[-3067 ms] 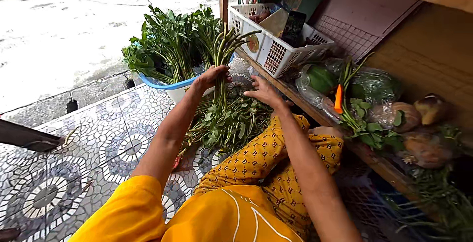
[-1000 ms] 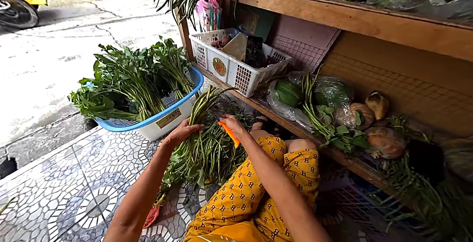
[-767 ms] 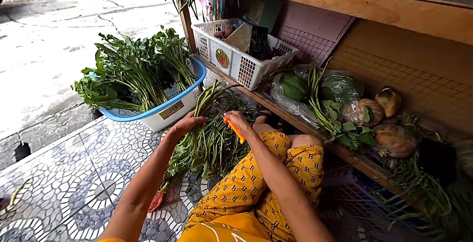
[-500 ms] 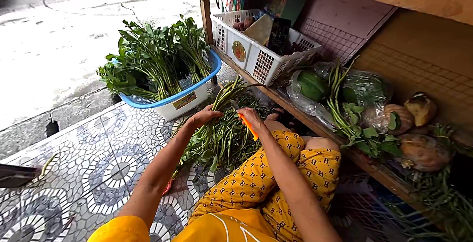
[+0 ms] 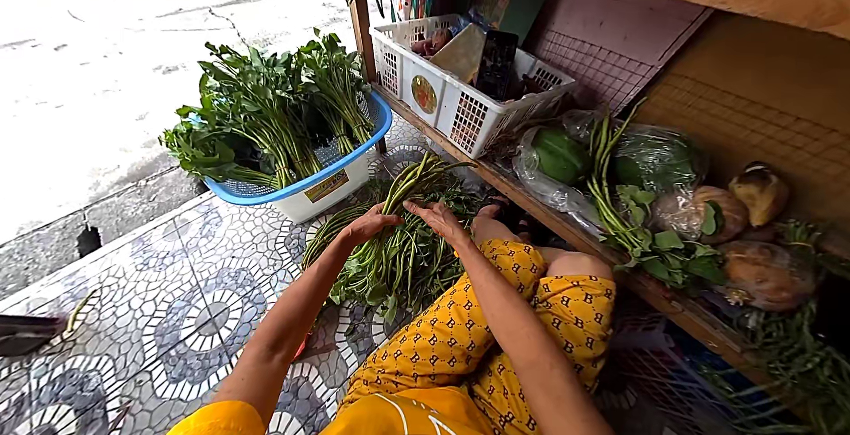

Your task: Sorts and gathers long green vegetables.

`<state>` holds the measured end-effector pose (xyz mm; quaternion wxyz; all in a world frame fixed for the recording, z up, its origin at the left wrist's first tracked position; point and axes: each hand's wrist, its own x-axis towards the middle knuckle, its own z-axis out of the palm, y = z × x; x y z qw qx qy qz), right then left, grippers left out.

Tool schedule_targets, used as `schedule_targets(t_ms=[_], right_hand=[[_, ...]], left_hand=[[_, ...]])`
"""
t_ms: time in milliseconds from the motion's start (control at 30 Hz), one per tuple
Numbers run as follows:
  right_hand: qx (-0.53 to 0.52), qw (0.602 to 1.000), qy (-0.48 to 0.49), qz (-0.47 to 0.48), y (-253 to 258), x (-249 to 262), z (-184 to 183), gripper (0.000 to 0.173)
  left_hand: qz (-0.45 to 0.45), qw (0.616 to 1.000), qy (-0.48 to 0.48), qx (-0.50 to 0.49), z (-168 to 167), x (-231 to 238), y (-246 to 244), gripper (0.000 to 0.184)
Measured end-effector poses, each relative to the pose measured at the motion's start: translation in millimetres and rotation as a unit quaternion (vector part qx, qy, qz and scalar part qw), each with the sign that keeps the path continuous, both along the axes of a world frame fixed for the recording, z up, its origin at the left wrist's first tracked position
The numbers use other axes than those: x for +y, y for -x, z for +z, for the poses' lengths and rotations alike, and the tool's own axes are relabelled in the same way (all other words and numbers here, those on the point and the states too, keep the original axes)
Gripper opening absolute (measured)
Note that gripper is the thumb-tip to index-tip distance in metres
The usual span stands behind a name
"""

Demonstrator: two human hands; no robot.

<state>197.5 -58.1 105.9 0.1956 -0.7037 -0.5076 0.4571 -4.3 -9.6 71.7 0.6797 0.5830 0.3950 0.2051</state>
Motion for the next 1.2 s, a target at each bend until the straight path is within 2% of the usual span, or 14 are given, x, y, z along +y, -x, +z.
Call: schedule_targets(t_ms=[167, 333, 500, 633, 767, 867, 967, 1067, 1133, 1200], right_hand=[[0.005, 1.000, 0.010, -0.011, 0.1, 0.6, 0.8, 0.079], [0.029, 0.998, 0.020, -0.045, -1.7, 6.9, -18.7, 0.081], [0.064, 0.995, 0.006, -0.072, 3.0, 10.4, -31.2, 0.067], [0.039, 0.997, -0.013, -0.073, 4.4, 11.7, -35.3, 0.072], [0.012, 0.998, -0.016, -0.063, 5.9, 7.7, -26.7, 0.071], [-0.008, 0.998, -0.015, -0.061, 8.2, 6.5, -26.0, 0.067], [0.002, 0.997, -0.015, -0.072, 12.8, 5.3, -25.3, 0.060], [-0.006, 0.998, -0.004, -0.066, 13.8, 6.5, -22.9, 0.057], [-0.025, 0.999, 0.007, -0.044, 10.8, 8.4, -19.6, 0.063], [-0.036, 0.999, 0.006, -0.019, 6.8, 9.9, -19.3, 0.069]], left_hand=[[-0.015, 1.000, -0.007, 0.009, -6.6, 3.1, -6.0, 0.023], [-0.029, 0.999, -0.036, 0.025, -12.3, 7.6, -10.0, 0.031], [-0.033, 0.997, -0.061, 0.040, -13.5, 12.5, -9.4, 0.030], [-0.035, 0.995, -0.079, 0.045, -18.3, 15.6, -8.0, 0.032], [-0.027, 0.993, -0.103, 0.045, -23.0, 16.2, -8.1, 0.035], [-0.020, 0.983, -0.154, 0.099, -28.2, 18.0, -8.1, 0.042], [-0.010, 0.945, -0.259, 0.200, -31.5, 20.3, -9.5, 0.049], [0.002, 0.923, -0.298, 0.243, -34.0, 20.2, -13.3, 0.052], [-0.002, 0.941, -0.269, 0.203, -32.8, 20.8, -12.9, 0.050], [-0.012, 0.973, -0.189, 0.129, -28.7, 19.5, -10.0, 0.045]])
